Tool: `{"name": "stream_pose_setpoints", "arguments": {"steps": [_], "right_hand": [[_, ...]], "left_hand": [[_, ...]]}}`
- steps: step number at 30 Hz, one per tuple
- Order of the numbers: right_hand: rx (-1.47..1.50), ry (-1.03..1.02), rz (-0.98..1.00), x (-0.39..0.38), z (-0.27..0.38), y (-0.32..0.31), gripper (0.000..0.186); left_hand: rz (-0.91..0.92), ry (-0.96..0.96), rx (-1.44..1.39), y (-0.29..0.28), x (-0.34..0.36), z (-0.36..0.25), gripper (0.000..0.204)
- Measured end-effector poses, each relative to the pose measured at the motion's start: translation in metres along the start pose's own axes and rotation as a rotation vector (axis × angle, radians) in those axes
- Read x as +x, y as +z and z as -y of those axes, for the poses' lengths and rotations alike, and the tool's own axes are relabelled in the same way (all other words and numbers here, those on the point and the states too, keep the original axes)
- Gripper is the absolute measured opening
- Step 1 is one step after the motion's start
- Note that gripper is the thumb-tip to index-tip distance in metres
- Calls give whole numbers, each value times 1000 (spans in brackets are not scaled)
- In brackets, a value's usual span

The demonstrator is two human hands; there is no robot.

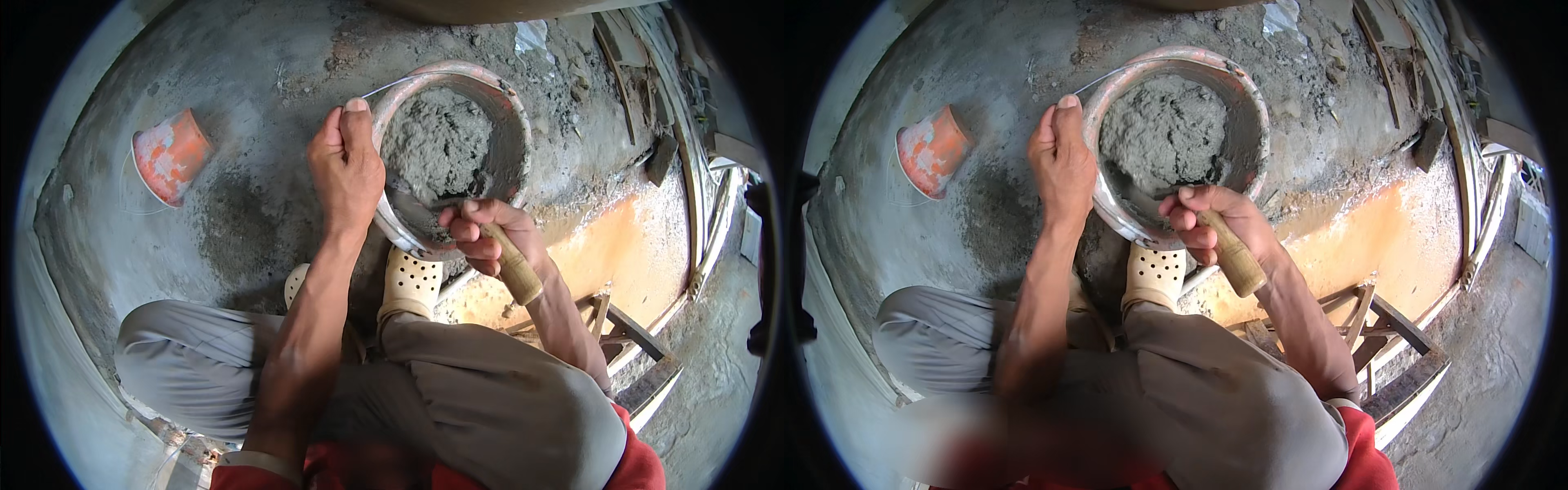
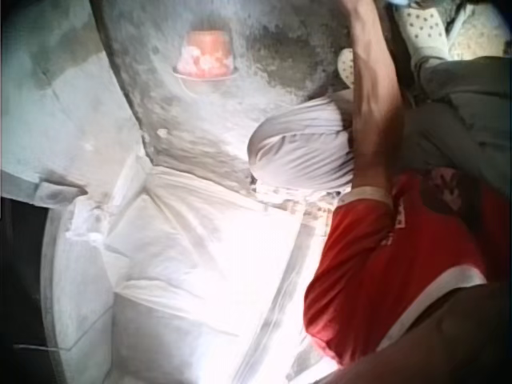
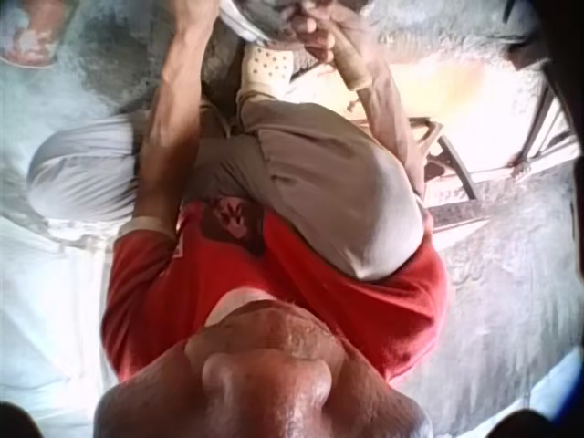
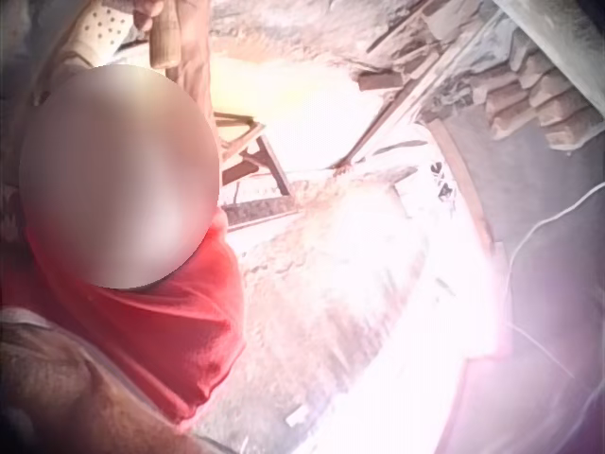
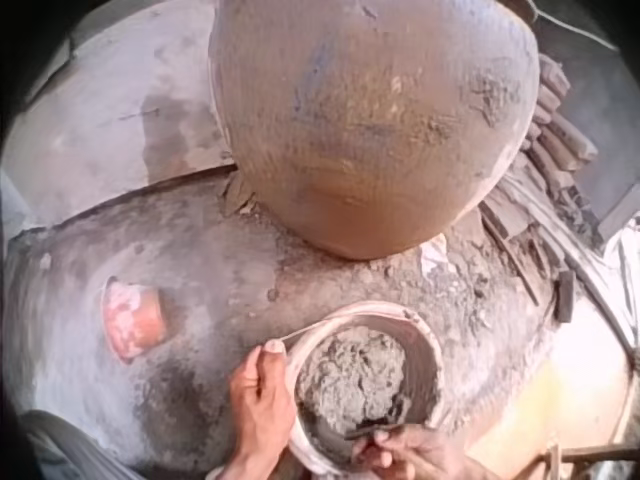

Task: The person mixes cement in a bucket using a trowel, then carries the bucket to a wall and applies the cement to cover a pipe and surrounding area. The person repeatedly scoops cement from the bucket and smooths it onto the wall surface.

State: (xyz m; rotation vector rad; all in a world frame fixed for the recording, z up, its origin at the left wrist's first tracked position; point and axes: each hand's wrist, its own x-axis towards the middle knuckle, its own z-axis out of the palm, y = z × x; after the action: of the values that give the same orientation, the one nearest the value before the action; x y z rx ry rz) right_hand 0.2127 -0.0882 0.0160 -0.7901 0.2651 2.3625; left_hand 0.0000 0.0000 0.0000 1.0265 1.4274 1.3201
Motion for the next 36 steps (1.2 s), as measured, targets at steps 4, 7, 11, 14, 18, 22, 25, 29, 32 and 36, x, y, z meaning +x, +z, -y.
{"name": "stream_pose_setpoints", "arguments": {"steps": [4, 7, 11, 14, 18, 22, 25, 29, 32, 36], "right_hand": [[464, -172, 223, 0, 11, -10, 44], [510, -184, 331, -14, 6, -13, 48], [253, -74, 358, -66, 5, -3, 50], [-590, 31, -267, -118, 39, 40, 47], [-2055, -75, -552, -129, 63, 99, 22], [-2476, -100, -653, -90, 67, 106, 14], [-2569, 200, -424, -29, 59, 89, 19], [-2760, 365, -337, -11, 24, 79, 19], [-2792, 394, -303, -37, 28, 97, 21], [-2735, 247, -369, -67, 60, 129, 16]], "left_hand": [[47, -39, 109, 9, 14, -9, 42], [95, 3, 173, 17, 30, -16, 43], [109, -30, 172, 14, 33, -11, 44], [115, -3, 124, 21, 35, -10, 43], [162, -70, 135, 35, 44, -13, 42], [206, -4, 131, 51, 45, -12, 41], [226, 68, 157, 57, 45, -10, 40], [206, 78, 235, 42, 49, -8, 39], [200, 37, 207, 33, 53, -7, 40], [219, -32, 146, 31, 46, -7, 38]]}}
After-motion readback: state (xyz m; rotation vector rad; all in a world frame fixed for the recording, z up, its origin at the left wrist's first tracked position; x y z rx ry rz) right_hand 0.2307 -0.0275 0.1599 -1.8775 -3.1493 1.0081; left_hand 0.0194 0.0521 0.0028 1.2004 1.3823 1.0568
